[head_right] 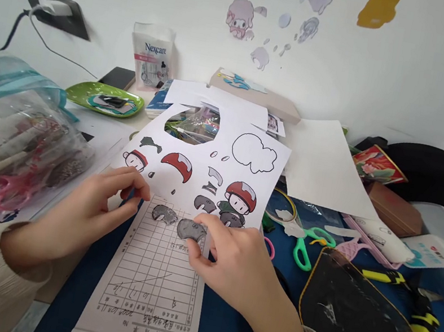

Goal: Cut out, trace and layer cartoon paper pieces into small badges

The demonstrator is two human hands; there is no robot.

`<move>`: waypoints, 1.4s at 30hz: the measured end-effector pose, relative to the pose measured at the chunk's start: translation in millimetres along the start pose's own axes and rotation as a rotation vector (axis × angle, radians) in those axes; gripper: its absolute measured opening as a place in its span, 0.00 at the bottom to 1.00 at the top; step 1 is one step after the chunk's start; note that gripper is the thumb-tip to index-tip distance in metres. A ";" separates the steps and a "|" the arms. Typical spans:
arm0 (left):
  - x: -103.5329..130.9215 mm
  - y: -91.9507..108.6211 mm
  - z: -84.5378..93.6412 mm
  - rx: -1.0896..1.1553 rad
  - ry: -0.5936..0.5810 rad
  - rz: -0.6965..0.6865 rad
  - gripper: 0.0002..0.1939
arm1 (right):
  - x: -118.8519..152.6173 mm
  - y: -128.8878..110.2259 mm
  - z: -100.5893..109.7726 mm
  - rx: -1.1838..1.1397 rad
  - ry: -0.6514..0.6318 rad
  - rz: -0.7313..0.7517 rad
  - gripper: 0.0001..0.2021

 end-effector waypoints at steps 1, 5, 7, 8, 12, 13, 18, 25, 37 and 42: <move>0.7 0.0 -0.7 -0.015 -0.012 -0.016 0.08 | -0.4 2.9 1.3 0.028 0.038 -0.011 0.08; 2.8 -1.6 -2.5 -0.040 -0.045 -0.032 0.08 | -2.6 13.8 4.8 0.148 0.143 -0.109 0.09; 3.0 -2.6 -2.9 -0.040 -0.050 -0.031 0.08 | -3.6 17.3 4.7 0.186 0.149 -0.152 0.10; 2.9 -3.0 -3.1 -0.040 -0.051 -0.031 0.08 | -4.1 18.5 4.5 0.201 0.149 -0.169 0.11; 2.0 -4.2 -4.0 -0.044 -0.056 -0.047 0.08 | -5.5 22.4 5.3 0.243 0.185 -0.241 0.12; 1.9 -4.3 -4.3 -0.046 -0.059 -0.053 0.08 | -5.7 23.1 5.6 0.241 0.190 -0.256 0.12; 1.6 -4.6 -5.0 -0.046 -0.066 -0.059 0.08 | -6.4 23.7 5.1 0.235 0.155 -0.288 0.11; 2.3 -3.5 -5.5 -0.041 -0.078 -0.064 0.09 | -6.7 22.6 3.8 0.197 0.116 -0.305 0.10; 2.8 -2.9 -7.2 -0.030 -0.106 -0.065 0.08 | -7.7 17.0 6.6 0.127 0.069 -0.278 0.08; 3.9 -3.6 -7.5 -0.034 -0.103 -0.053 0.09 | -7.6 15.7 7.8 0.068 0.033 -0.317 0.08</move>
Point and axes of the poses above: each hand's wrist, its own x-axis away from the middle knuckle, its own z-axis out of the back of the hand, y = z × x, the point moved 3 cm from there along -x, towards the middle knuckle, and after that the axes turned 13 degrees about -z, right-handed, at the moved point
